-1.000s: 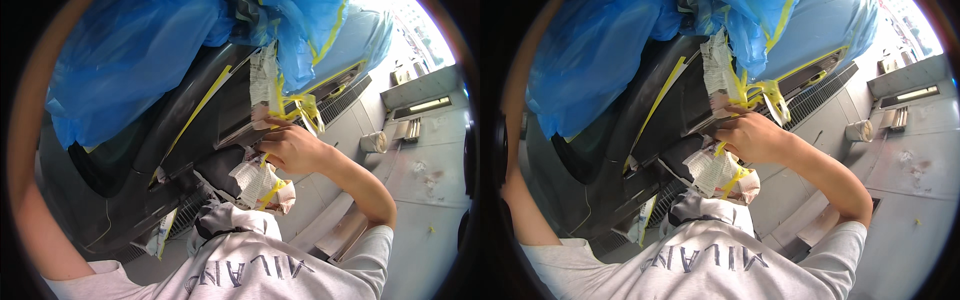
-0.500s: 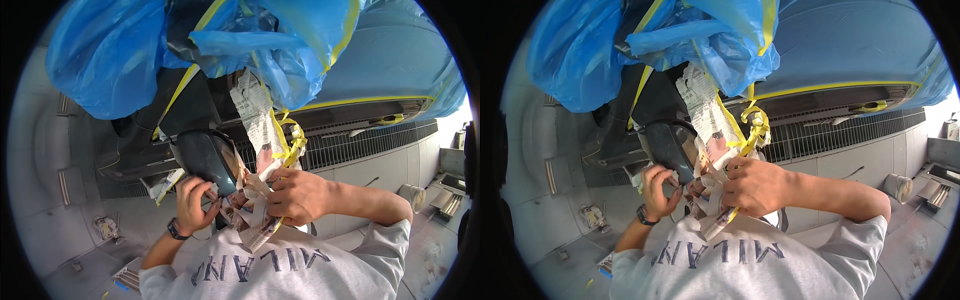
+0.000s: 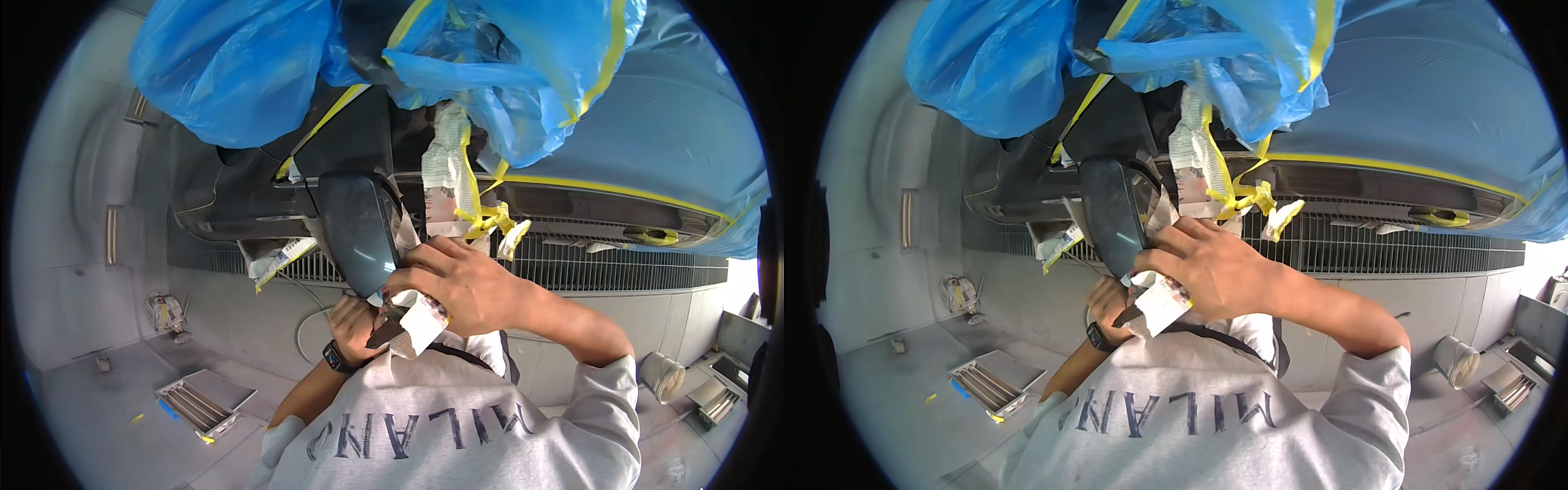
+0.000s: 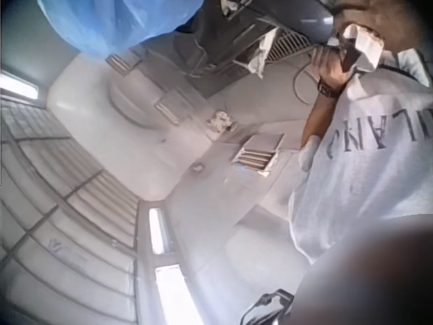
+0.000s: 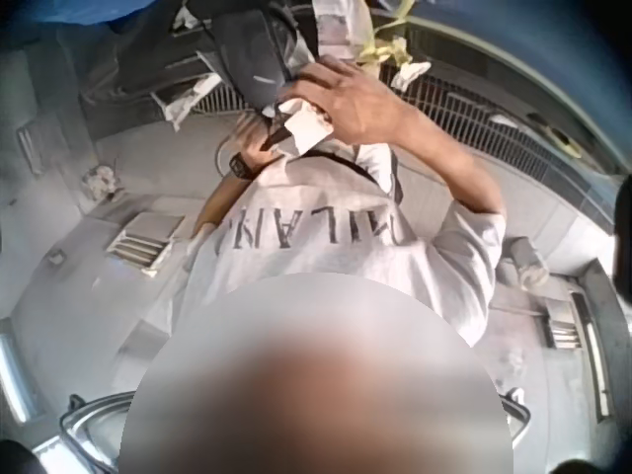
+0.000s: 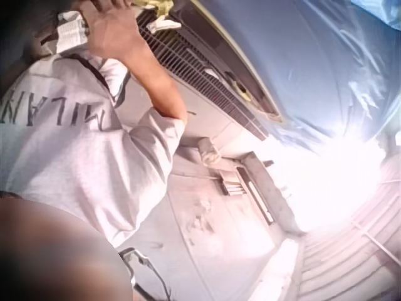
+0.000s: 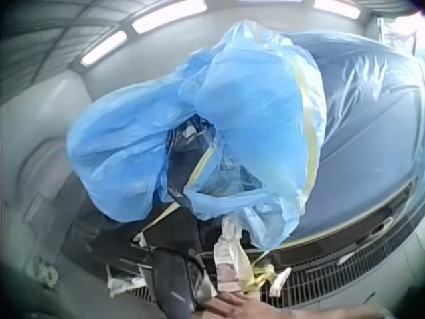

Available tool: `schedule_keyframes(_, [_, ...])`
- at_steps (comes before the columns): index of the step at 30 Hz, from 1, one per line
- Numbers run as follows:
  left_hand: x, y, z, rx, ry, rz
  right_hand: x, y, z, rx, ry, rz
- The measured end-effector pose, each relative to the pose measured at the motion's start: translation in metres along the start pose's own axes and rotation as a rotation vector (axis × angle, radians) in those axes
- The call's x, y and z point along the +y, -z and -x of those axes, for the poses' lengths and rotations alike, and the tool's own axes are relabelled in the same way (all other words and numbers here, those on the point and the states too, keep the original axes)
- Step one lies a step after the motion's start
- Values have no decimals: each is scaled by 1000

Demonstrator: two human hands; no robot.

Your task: The person removes blue plastic sheeting and yellow masking tape from the exterior and interior of a car. They peel tape from the hood, windshield, door frames, and interior door panels, then gather the removed materials.

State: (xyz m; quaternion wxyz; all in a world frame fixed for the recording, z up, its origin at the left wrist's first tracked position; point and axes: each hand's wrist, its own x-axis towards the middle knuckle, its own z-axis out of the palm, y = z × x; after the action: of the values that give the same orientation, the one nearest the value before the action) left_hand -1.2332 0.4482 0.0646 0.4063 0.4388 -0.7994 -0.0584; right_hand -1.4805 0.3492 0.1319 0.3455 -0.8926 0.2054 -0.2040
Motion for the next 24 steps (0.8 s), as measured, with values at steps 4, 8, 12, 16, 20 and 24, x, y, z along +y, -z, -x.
schedule_keyframes(4, [0,-3,8,-86,-58,44,-5,-1,10,-37,-13,-15])
schedule_keyframes(8, [-13,7,14,-200,-157,261,-17,-7,16,-35,-54,-42])
schedule_keyframes(12, [-43,20,12,351,347,291,-32,-15,20,-2,-178,-88])
schedule_keyframes(16, [-58,-4,12,320,925,1033,-42,-32,25,-57,-234,7])
schedule_keyframes(20, [-55,-22,30,117,921,1364,-51,-54,34,-339,-248,206])
schedule_keyframes(24, [-60,-38,42,-34,975,1294,-54,-65,36,-324,-406,342])
